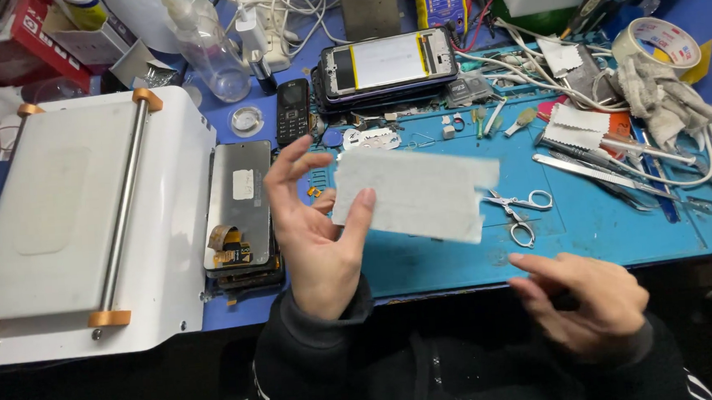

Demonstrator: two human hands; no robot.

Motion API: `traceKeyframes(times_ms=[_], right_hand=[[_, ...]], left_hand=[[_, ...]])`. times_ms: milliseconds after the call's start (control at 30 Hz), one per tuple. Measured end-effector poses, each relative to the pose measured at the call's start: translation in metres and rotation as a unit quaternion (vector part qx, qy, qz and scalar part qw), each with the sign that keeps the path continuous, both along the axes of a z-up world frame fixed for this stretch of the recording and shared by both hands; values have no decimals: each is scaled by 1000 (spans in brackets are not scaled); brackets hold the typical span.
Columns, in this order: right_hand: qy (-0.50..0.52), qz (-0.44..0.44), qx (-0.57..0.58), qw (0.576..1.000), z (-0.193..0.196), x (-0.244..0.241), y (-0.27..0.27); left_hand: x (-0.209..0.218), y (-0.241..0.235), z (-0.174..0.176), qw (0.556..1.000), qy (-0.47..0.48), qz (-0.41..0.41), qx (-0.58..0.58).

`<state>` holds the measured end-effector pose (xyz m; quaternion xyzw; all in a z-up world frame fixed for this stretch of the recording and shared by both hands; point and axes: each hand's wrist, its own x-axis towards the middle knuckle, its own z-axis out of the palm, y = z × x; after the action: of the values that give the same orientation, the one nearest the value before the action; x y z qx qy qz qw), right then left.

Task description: Applying and trimming adhesive tape on a mobile phone screen component at a workbench.

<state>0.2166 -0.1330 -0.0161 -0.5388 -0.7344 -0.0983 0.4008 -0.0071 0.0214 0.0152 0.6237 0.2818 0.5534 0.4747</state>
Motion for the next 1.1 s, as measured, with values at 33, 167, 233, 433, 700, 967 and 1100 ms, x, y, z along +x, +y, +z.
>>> traceKeyframes(times_ms=[33, 167, 233, 433, 700, 967, 1100], right_hand=[[84, -19, -32, 996, 4, -3, 1], [361, 39, -164, 917, 37, -26, 23], [437, 74, -182, 878, 41, -30, 35], [524, 96, -143, 834, 16, -17, 53], [516, 35, -244, 820, 6, 9, 56], [453, 20, -338, 825, 2, 8, 50], [234, -3, -210, 949, 34, 24, 37]], left_hand=[[2, -3, 0, 998, -40, 21, 38], [19, -23, 6, 989, -125, 36, 74], [27, -35, 5, 989, -138, 18, 54], [36, -51, -2, 985, -155, -73, -24], [19, -12, -13, 951, -93, -243, -166], [15, -11, -32, 916, -81, -322, -223], [12, -10, -38, 924, -64, -303, -224]])
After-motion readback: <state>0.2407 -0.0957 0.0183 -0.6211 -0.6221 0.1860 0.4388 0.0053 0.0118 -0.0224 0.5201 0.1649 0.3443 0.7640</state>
